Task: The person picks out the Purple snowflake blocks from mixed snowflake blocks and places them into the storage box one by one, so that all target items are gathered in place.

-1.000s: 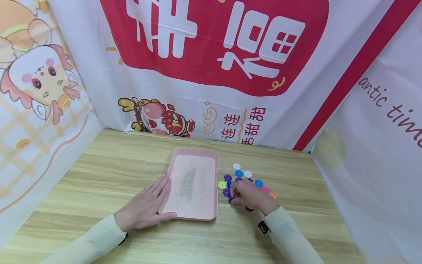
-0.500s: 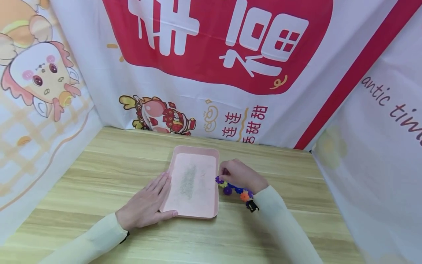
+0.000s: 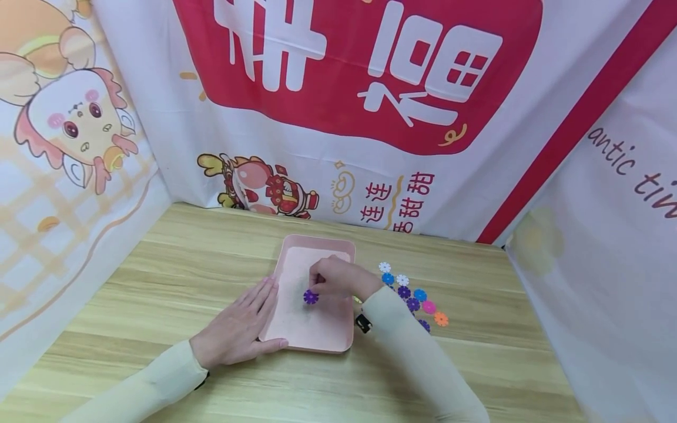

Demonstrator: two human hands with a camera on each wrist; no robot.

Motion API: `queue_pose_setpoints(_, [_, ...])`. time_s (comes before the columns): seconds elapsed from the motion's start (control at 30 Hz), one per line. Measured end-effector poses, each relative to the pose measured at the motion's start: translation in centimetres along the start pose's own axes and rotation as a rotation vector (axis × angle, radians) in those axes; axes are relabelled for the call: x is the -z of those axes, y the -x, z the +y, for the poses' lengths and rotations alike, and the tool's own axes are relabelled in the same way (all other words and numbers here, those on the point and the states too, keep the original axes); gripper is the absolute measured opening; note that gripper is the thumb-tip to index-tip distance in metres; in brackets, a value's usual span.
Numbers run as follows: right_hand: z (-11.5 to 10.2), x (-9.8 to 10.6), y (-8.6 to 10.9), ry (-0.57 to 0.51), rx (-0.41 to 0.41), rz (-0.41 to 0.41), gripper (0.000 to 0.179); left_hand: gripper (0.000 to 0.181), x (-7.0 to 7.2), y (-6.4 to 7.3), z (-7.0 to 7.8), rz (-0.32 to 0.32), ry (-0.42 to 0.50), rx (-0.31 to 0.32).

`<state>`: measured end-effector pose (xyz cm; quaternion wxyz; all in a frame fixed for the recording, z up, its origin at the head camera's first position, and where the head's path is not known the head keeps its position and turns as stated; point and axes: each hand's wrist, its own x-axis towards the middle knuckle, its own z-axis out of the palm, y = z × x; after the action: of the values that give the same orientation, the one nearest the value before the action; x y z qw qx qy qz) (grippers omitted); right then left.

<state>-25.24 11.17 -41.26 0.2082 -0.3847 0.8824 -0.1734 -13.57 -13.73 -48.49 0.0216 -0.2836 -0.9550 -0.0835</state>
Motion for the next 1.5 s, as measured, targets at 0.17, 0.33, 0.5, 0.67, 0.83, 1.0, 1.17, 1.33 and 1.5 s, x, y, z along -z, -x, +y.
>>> queue_pose_setpoints(0.17, [-1.5,-0.7,-2.2,0.032,-0.003,-0.084,0.013,0.111,0.1,0.0,-0.1,0.015,-0.015,-0.010])
queue_pose_setpoints(0.33, [-2.3,-1.5,-3.7,-0.011,-0.007,-0.182,0.016,0.112,0.3,0.1,-0.1,-0.002,-0.010,-0.003])
queue_pose_setpoints(0.5, [-2.4,-2.5,-4.5,-0.083,-0.048,-0.258,0.018,0.112,0.3,0.0,0.0,-0.028,-0.010,-0.001])
queue_pose_setpoints(0.67, [-2.6,-3.1,-4.6,-0.117,-0.089,-0.287,0.017,0.111,0.3,0.0,0.1,-0.031,-0.012,-0.001])
queue_pose_setpoints(0.83, [-2.7,-3.8,-4.6,-0.120,-0.091,-0.297,0.017,0.111,0.5,0.1,0.2,-0.023,0.004,0.003])
queue_pose_setpoints(1.0, [-2.8,-4.1,-4.7,-0.101,-0.091,-0.299,0.017,0.109,0.7,0.1,0.3,-0.013,0.009,-0.007])
queue_pose_setpoints(1.17, [-2.8,-3.8,-4.4,-0.062,-0.095,-0.282,0.013,0.110,0.9,0.1,0.3,-0.030,0.009,-0.002])
queue_pose_setpoints(1.33, [-2.3,-2.8,-3.0,-0.025,-0.111,-0.215,0.001,0.111,0.7,0.0,0.2,-0.041,0.015,0.005])
queue_pose_setpoints(1.5, [-1.1,-1.1,-0.8,-0.025,-0.090,-0.119,0.011,0.112,0.6,0.0,0.2,-0.044,0.025,0.015])
